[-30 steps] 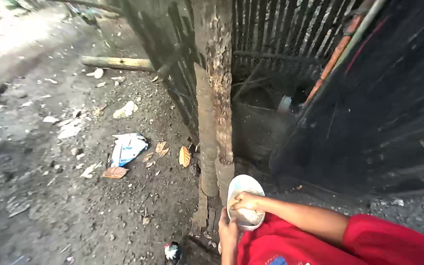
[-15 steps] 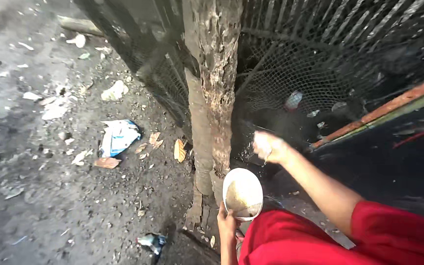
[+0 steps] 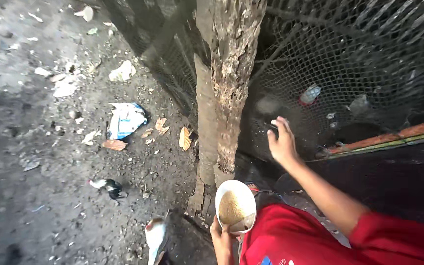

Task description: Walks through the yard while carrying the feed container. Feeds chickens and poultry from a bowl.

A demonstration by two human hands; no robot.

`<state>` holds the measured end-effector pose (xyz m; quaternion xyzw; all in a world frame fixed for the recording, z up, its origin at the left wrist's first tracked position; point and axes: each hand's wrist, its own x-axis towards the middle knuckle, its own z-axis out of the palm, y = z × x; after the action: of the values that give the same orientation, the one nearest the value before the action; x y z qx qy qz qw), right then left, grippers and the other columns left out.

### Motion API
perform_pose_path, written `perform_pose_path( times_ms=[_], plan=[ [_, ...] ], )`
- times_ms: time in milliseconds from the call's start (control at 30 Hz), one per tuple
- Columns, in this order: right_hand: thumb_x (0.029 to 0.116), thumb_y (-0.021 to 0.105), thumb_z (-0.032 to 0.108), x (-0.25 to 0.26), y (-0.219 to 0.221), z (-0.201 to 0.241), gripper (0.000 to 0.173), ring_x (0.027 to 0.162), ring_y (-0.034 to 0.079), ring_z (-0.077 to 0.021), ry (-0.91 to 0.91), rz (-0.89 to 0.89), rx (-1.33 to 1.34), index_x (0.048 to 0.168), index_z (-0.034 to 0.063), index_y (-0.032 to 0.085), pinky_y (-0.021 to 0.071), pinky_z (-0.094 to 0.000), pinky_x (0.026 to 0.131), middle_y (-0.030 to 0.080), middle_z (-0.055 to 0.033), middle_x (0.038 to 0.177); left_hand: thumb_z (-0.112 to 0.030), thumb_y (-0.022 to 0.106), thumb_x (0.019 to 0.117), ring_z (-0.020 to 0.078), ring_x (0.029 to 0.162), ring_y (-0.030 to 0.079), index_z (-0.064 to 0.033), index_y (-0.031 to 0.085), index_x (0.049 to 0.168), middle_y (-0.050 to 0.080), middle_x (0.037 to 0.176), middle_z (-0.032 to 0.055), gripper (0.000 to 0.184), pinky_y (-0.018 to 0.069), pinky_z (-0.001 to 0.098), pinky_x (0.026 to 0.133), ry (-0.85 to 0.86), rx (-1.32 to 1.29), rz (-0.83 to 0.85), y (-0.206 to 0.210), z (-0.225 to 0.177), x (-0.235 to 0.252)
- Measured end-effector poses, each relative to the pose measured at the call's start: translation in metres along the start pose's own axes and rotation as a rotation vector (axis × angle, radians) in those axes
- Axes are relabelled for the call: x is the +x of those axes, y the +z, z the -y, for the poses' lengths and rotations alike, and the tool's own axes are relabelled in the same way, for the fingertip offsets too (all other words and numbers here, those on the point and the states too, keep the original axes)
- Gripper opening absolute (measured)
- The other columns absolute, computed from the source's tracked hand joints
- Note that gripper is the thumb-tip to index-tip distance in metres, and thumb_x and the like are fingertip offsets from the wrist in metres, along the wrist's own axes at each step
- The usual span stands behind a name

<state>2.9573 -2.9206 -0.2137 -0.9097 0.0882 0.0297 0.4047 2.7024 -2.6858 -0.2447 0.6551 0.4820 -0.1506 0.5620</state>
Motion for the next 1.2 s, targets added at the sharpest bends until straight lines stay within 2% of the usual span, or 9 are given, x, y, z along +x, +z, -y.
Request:
perform_pose_path(
  times_ms=[67,133,233,433,700,867,1033,1133,1200],
  plan=[
    [0.1041,0.054,0.019,-0.057,0.019,0.015,0.037,0.141,0.051,-0.0261,-0.202,0.185,0.029,0.134,-0.001,0.062,0.043,-0.0428,0.118,0.055,-0.0179,0.148,-0.005,0.052,0.103,0.0264,0.065,0.066,-0.0065,0.047,0.151,0.065,0.112,0.0263,0.048,0.0584,0.0426,0.056,0.005,0.01,-0.003,0.002,0.001,0.0],
    [0.1044,0.055,0.022,-0.093,0.044,0.023,0.036,0.126,0.062,-0.0257,-0.219,0.642,0.076,0.133,0.0006,0.063,0.0479,-0.0427,0.111,0.066,-0.0173,0.132,-0.005,0.052,0.102,0.0231,0.059,0.066,-0.0045,0.05,0.147,0.069,0.101,0.023,0.045,0.0577,0.0395,0.052,0.029,0.02,-0.001,0.007,-0.001,0.0],
    [0.1046,0.058,0.029,-0.111,0.088,0.016,0.054,0.139,0.05,-0.0367,-0.323,1.02,-0.141,0.15,0.0011,0.048,0.0382,-0.0526,0.118,0.056,-0.0223,0.145,-0.007,0.053,0.1036,0.0239,0.061,0.066,-0.0064,0.048,0.15,0.07,0.1,0.0228,0.046,0.0573,0.0408,0.053,0.003,0.023,-0.008,0.016,-0.008,0.004],
    [0.0893,0.076,0.021,-0.13,0.13,0.003,0.076,0.149,0.031,-0.0475,-0.487,1.185,-0.401,0.153,-0.0007,0.041,0.0338,-0.0681,0.113,0.031,-0.0249,0.163,-0.007,0.048,0.1034,0.0284,0.067,0.07,-0.0053,0.046,0.151,0.069,0.104,0.0256,0.048,0.0605,0.0464,0.059,0.062,0.005,-0.069,0.018,-0.007,0.006],
    [0.095,0.063,0.0,-0.157,0.133,0.01,0.045,0.118,0.058,-0.0559,-0.437,1.3,-0.478,0.138,-0.0052,0.053,0.0516,-0.0705,0.09,0.053,-0.0357,0.135,-0.006,0.048,0.1034,0.0233,0.062,0.067,-0.0008,0.049,0.145,0.069,0.095,0.0221,0.042,0.0575,0.0401,0.054,-0.003,-0.089,-0.132,0.023,0.023,-0.011],
    [0.1005,0.061,0.017,-0.143,0.14,-0.005,0.03,0.11,0.065,-0.0486,-0.283,1.418,-0.337,0.115,-0.0089,0.065,0.0499,-0.0686,0.092,0.066,-0.0316,0.114,-0.007,0.048,0.1054,0.0241,0.064,0.068,-0.0027,0.048,0.148,0.069,0.099,0.0233,0.043,0.0583,0.0406,0.055,-0.018,-0.13,-0.116,0.027,0.037,-0.005],
    [0.1017,0.064,0.035,-0.107,0.133,-0.014,0.041,0.072,0.061,-0.0244,0.294,1.341,0.11,0.118,-0.0026,0.062,0.0521,-0.0445,0.067,0.064,-0.0172,0.095,-0.007,0.048,0.1061,0.0278,0.067,0.067,-0.0035,0.047,0.149,0.069,0.102,0.0254,0.043,0.0579,0.0445,0.057,-0.046,-0.125,-0.083,0.042,0.026,0.006],
    [0.105,0.058,0.029,-0.079,0.097,-0.011,0.03,0.051,0.047,-0.0061,0.504,1.154,0.562,0.123,0.0059,0.061,0.0408,-0.0231,0.046,0.061,-0.0031,0.081,-0.008,0.047,0.1067,0.0262,0.063,0.068,-0.0052,0.045,0.151,0.069,0.098,0.0239,0.044,0.0583,0.0426,0.055,-0.021,-0.123,-0.047,0.051,0.016,0.015],
    [0.1078,0.052,0.028,-0.049,0.062,-0.005,0.026,0.056,0.05,-0.0047,0.521,1.006,0.76,0.119,0.007,0.063,0.0438,-0.0219,0.05,0.059,0.0009,0.078,-0.007,0.046,0.1066,0.0261,0.063,0.069,-0.0057,0.044,0.152,0.07,0.099,0.0237,0.046,0.0599,0.042,0.055,-0.014,-0.129,-0.025,0.052,0.01,0.017]
  ],
)
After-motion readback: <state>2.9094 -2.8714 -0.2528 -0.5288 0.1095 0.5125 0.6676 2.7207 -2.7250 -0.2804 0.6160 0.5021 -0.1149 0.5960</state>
